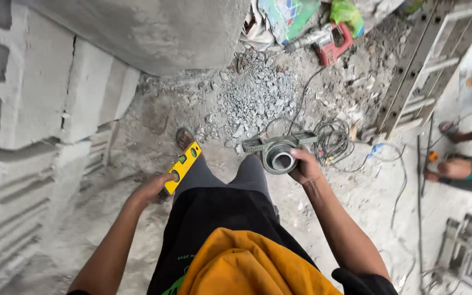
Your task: Using a rotary hammer to break and remove concrete from a wall corner
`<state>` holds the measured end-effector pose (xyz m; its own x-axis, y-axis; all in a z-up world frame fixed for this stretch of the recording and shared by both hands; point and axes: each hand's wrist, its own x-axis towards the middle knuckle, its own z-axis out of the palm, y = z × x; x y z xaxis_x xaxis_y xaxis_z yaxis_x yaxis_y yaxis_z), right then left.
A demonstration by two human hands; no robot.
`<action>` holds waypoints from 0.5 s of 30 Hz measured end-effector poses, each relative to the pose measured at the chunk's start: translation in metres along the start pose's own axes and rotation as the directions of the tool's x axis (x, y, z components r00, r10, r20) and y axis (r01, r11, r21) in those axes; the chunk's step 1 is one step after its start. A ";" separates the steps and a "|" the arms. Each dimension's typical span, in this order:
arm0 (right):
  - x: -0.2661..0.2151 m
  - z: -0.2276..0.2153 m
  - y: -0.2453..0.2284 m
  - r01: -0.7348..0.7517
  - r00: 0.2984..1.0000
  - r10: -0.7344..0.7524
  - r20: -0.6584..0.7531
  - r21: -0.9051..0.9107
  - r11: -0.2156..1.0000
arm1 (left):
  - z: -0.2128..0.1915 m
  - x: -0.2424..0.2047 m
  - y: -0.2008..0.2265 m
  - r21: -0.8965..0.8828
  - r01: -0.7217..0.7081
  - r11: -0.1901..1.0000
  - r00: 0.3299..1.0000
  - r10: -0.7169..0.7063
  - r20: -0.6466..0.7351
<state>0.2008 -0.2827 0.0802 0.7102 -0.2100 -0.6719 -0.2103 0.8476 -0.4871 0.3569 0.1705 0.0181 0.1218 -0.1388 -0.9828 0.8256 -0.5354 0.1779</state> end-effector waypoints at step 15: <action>0.281 -0.123 0.226 -0.469 0.771 -0.056 -0.634 -0.626 0.623 | -0.128 0.366 0.079 0.915 0.327 0.234 0.877 0.287 -0.387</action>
<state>0.2702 -0.2095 -0.2874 0.1333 -0.5187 -0.8445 -0.8846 0.3220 -0.3374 0.5374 0.1840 -0.3339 0.5564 0.0470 -0.8296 -0.2709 -0.9336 -0.2346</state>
